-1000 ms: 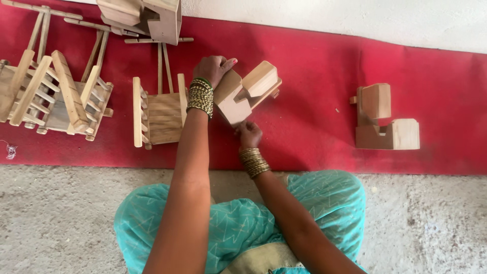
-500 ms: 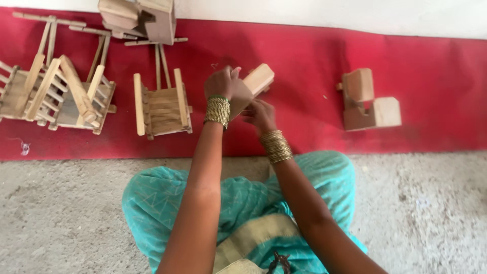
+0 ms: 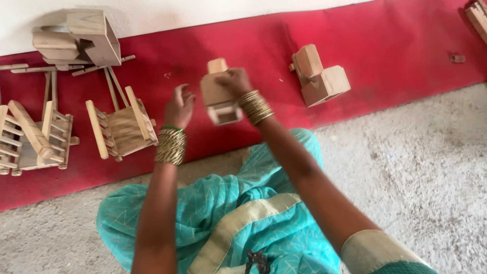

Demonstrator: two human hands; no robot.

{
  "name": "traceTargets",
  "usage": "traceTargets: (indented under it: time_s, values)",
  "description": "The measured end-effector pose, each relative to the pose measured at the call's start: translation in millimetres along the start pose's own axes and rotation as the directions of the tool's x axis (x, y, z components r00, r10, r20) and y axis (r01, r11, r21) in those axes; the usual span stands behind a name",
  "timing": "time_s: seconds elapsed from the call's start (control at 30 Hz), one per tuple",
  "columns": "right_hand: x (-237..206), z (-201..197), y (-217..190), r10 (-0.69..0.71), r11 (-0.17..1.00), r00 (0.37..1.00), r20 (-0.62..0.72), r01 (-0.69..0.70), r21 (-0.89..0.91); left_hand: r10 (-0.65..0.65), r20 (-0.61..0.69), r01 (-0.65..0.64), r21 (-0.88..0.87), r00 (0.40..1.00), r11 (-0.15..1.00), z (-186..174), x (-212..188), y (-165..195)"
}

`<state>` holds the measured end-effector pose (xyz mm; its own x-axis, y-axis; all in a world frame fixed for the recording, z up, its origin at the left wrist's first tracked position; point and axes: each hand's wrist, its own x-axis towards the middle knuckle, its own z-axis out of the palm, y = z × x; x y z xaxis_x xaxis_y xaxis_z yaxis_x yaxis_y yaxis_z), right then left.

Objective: The person sits on the floor and assembles small wooden toy carts, fitting wooden seat and body blocks onto wheeled frames by hand. They press parts together, turn pieces over to align them, and set finished toys aside with other completed carts.

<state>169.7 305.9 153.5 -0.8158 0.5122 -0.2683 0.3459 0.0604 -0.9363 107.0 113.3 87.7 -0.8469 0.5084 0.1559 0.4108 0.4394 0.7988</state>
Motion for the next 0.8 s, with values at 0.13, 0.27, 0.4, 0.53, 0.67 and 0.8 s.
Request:
traceTargets:
  time_s: [0.13,0.27,0.4,0.53,0.67,0.8]
  values:
    - [28,-65,-2,-0.266,0.884,0.964,0.006,0.247,-0.397,-0.275,0.018,0.271,0.113,0.961,0.956,-43,-10,-22]
    - [68,-147,5,-0.562,0.619,0.824,0.069,0.474,-0.627,-0.223,-0.134,0.202,-0.155,0.966,0.967,-83,-23,-48]
    - [102,-240,-1,-0.556,0.586,0.823,0.118,0.489,-0.646,-0.294,-0.234,0.260,-0.163,0.927,0.952,-99,-38,-74]
    - [116,-327,-1,-0.532,0.590,0.845,0.056,0.417,-0.691,-0.372,-0.277,0.327,-0.197,0.886,0.924,-100,-39,-89]
    - [111,-391,22,-0.526,0.531,0.850,0.038,0.363,-0.766,-0.334,-0.310,0.253,-0.273,0.890,0.928,-96,-35,-95]
    - [107,-438,47,-0.388,0.756,0.914,-0.120,0.241,-0.608,-0.258,-0.372,0.239,-0.098,0.891,0.966,-92,-37,-103]
